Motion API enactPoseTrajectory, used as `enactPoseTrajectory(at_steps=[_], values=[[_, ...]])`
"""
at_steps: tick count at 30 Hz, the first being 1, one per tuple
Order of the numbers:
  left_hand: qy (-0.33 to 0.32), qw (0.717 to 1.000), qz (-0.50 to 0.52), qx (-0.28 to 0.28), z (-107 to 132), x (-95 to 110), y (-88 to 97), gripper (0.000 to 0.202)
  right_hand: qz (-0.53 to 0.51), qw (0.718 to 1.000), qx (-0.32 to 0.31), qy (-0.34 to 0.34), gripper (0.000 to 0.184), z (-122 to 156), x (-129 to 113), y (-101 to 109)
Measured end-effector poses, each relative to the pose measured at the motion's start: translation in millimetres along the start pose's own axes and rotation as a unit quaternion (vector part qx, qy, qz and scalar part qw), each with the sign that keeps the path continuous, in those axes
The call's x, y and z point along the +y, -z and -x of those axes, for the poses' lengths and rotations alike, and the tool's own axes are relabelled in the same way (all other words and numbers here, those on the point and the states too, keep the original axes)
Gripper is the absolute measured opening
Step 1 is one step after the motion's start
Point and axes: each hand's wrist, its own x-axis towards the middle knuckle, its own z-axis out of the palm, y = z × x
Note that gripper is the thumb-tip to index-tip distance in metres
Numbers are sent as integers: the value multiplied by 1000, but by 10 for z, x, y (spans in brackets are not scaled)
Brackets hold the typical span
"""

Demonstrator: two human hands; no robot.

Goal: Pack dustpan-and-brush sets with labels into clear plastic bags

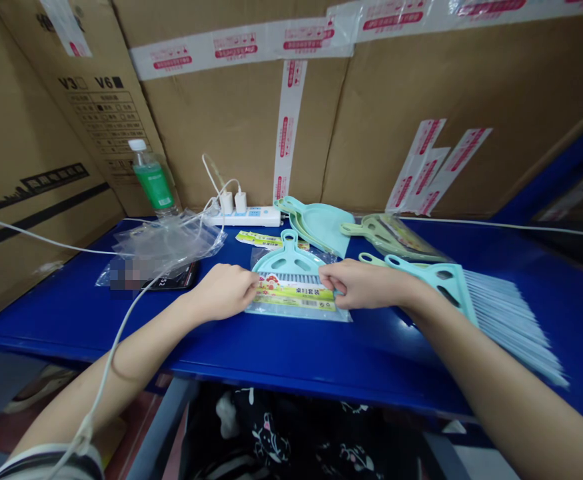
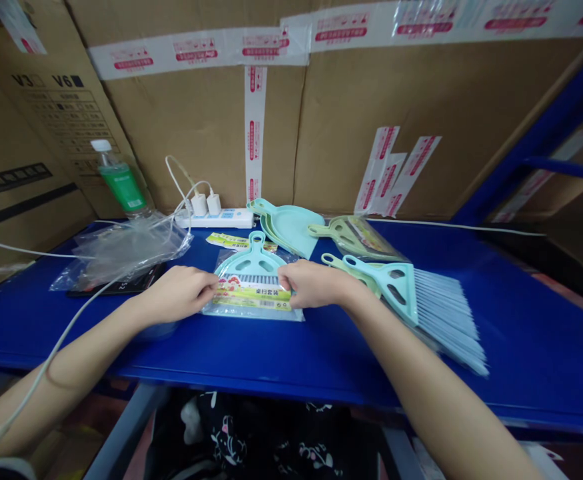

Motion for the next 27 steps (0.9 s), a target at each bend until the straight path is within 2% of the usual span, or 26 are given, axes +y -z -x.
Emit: enactPoseTrajectory(at_steps=[17,27], values=[[0,1000,-6,-4,-4,-5,-7,26,-2,1000,2,-1,34,-4,4,3],[-5,1000,1,12,3,-4,1,26,10,1000,7,-5,33,4,-14,11]])
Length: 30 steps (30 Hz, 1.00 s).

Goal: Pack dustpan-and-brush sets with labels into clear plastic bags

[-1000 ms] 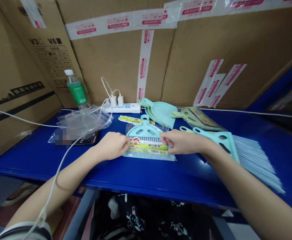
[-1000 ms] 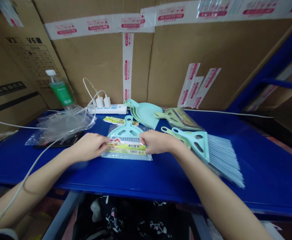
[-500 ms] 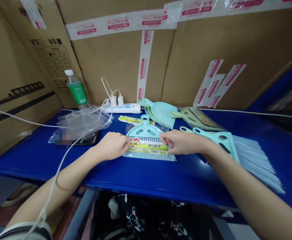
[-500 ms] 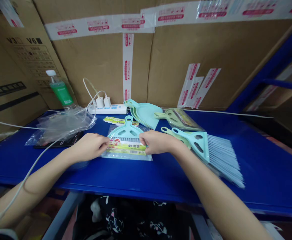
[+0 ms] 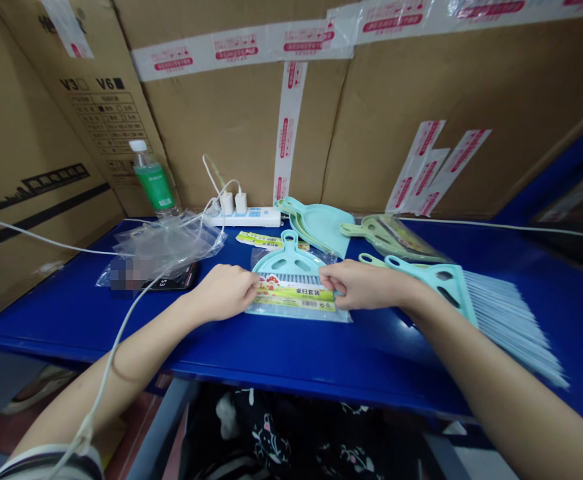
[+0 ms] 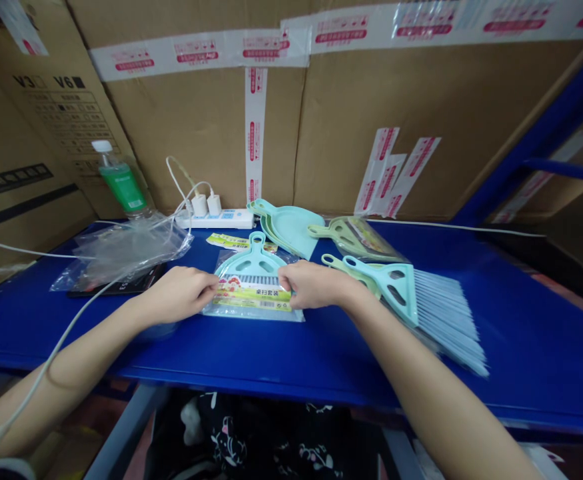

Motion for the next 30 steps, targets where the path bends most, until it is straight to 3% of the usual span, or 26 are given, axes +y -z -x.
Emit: enactPoseTrajectory(at_steps=[30], values=[[0,1000,-5,-8,-2,-2,-3,27,-7,1000,2,7,32,-3,6,-7]])
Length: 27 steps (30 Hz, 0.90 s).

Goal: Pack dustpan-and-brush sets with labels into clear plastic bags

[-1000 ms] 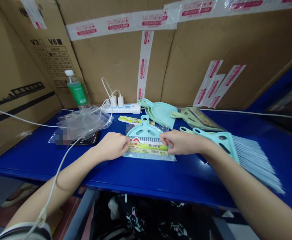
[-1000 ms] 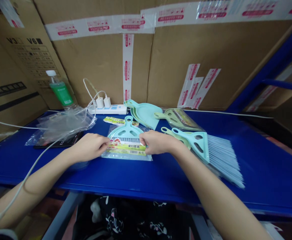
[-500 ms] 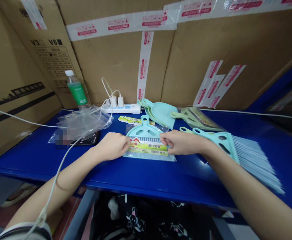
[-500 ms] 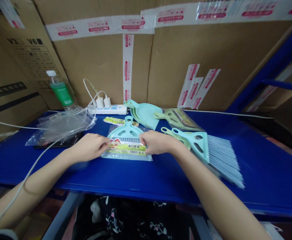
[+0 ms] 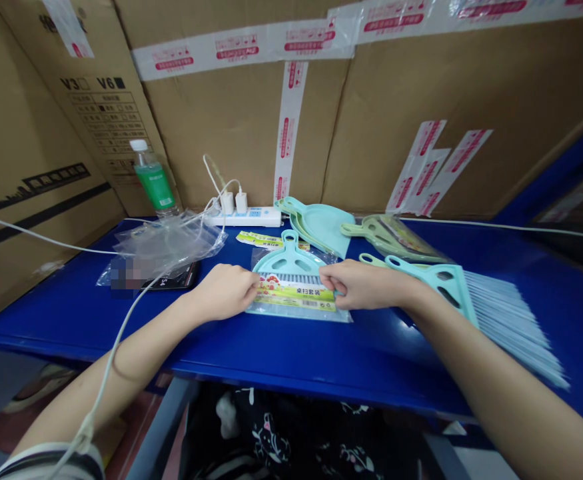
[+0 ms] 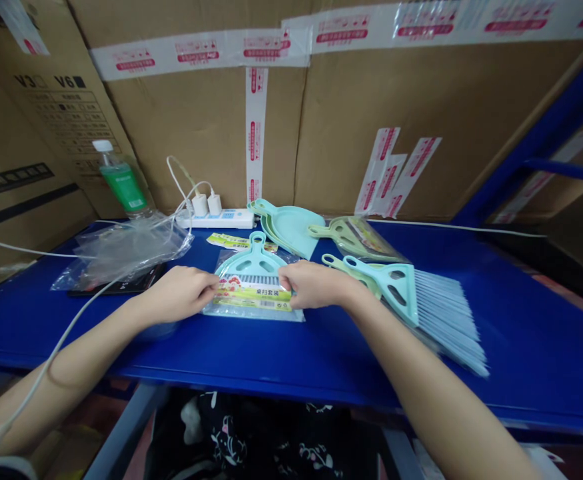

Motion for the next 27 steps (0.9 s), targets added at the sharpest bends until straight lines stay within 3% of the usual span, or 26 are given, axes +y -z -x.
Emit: enactPoseTrajectory(at_steps=[27], values=[[5,1000,-13,-4,4,15,13,28,5,1000,-2,1,32,1,-1,-4]])
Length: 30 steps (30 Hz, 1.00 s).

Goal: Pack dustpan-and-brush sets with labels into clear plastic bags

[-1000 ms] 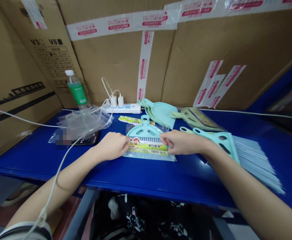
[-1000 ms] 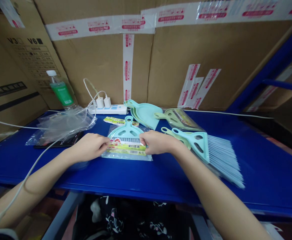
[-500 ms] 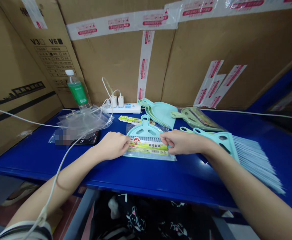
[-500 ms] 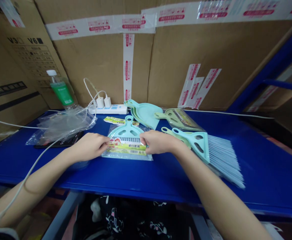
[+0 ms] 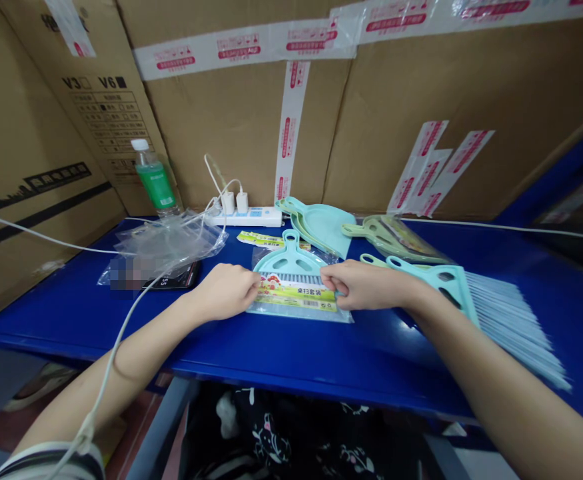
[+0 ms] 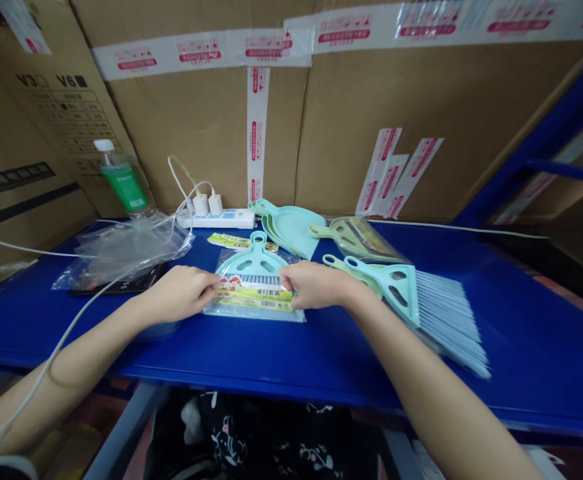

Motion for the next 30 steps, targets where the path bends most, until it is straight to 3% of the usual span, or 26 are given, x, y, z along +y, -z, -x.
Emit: enactPoseTrajectory(at_steps=[30], values=[[-1,1000,3,0,-9,-10,-12,28,-3,1000,6,4,33,-1,14,-6]])
